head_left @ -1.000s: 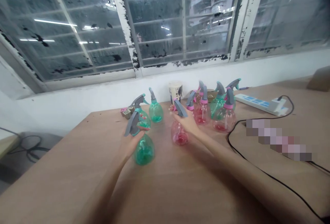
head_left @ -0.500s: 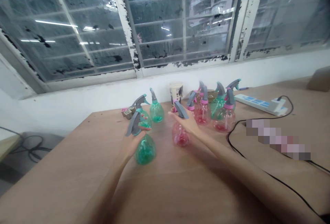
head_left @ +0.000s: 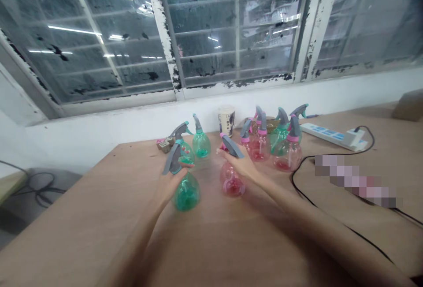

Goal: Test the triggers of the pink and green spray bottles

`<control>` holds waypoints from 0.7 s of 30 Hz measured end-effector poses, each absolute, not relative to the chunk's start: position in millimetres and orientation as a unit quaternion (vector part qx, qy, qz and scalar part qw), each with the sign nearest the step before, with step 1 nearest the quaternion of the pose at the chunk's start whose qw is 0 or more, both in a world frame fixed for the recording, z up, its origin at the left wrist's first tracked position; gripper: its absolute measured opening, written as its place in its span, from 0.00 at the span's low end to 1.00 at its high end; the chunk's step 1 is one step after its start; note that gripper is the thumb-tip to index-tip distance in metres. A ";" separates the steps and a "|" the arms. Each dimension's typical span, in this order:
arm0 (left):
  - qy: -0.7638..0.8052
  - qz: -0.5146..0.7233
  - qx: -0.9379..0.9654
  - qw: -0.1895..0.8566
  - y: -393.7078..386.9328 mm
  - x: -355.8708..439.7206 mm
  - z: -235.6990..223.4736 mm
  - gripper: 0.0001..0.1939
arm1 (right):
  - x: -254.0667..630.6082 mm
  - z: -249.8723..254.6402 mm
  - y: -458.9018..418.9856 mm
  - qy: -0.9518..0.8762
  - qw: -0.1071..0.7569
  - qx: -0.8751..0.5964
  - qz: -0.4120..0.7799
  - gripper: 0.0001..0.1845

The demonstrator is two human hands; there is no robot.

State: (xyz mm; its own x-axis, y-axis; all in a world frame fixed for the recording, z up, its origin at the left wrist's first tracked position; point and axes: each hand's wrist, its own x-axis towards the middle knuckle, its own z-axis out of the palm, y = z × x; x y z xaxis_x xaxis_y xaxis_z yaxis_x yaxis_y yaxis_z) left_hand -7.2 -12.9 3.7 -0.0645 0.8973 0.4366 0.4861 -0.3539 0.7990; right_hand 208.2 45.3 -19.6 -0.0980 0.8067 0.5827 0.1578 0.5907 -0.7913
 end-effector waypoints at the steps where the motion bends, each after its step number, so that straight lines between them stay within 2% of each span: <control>1: 0.529 0.503 0.652 0.205 -13.2 -7.1 3.8 0.09 | 207.7 -20.4 45.2 -0.681 0.575 -0.350 0.289 0.07; 6: 0.545 0.496 0.648 0.192 -14.4 -6.3 4.7 0.09 | 203.6 -25.8 45.9 -0.654 0.598 -0.326 0.330 0.08; 14: 0.567 0.505 0.626 0.176 -11.9 -5.9 1.9 0.11 | 202.8 -26.4 46.0 -0.650 0.595 -0.337 0.330 0.09; 21: 0.548 0.502 0.603 0.290 -4.4 -6.9 -10.1 0.20 | 203.3 -25.3 45.1 -0.652 0.600 -0.325 0.329 0.09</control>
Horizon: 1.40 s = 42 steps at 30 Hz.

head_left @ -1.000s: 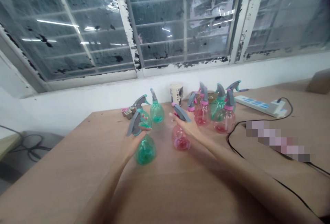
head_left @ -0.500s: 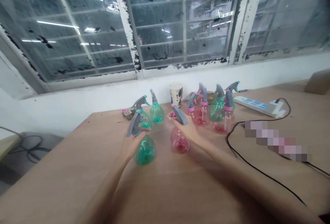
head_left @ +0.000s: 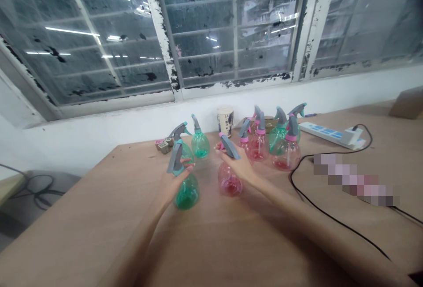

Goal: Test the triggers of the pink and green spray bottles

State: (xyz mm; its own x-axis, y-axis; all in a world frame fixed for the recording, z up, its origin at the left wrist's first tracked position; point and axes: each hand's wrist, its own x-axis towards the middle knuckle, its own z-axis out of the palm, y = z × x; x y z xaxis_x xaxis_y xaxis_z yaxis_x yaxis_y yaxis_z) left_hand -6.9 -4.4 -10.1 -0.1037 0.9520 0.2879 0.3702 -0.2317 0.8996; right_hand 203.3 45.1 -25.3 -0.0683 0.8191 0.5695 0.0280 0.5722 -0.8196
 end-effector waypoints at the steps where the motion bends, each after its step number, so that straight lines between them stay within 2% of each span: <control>1: 0.544 0.501 0.603 0.298 -4.0 -6.9 -10.9 0.20 | 203.4 -25.3 45.0 -0.654 0.599 -0.327 0.328 0.09; 6: 0.553 0.504 0.600 0.283 -4.0 -7.5 -11.9 0.19 | 203.7 -25.3 45.7 -0.655 0.597 -0.331 0.324 0.09; 10: 0.553 0.506 0.597 0.284 -4.3 -7.7 -11.8 0.18 | 204.0 -21.8 44.6 -0.666 0.595 -0.356 0.276 0.06; 13: 0.556 0.504 0.596 0.285 -3.6 -8.3 -12.4 0.19 | 203.8 -17.8 40.8 -0.674 0.589 -0.367 0.252 0.09; 17: 0.551 0.511 0.597 0.280 -1.6 -9.5 -14.8 0.19 | 204.1 -16.0 38.6 -0.678 0.579 -0.368 0.263 0.12; 23: 0.547 0.516 0.598 0.277 -2.4 -9.2 -15.2 0.17 | 202.6 -23.4 45.6 -0.669 0.590 -0.351 0.287 0.09; 29: 0.554 0.506 0.603 0.271 -5.1 -9.0 -13.4 0.17 | 198.8 -30.9 46.0 -0.651 0.601 -0.337 0.318 0.17; 37: 0.544 0.534 0.598 0.249 -4.2 -7.9 -17.5 0.17 | 201.1 -23.9 39.8 -0.660 0.577 -0.368 0.311 0.23; 42: 0.556 0.525 0.606 0.217 -3.6 -12.6 -19.2 0.19 | 200.7 -30.4 33.6 -0.633 0.544 -0.413 0.364 0.25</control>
State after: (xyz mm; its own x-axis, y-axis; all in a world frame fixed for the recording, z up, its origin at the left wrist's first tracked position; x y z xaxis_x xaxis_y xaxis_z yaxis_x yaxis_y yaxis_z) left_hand -12.6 -3.6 -19.2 -0.1702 0.9025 0.3955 0.4462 -0.2873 0.8476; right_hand 200.7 33.6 -30.4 -0.0671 0.9190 0.3886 0.1277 0.3942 -0.9101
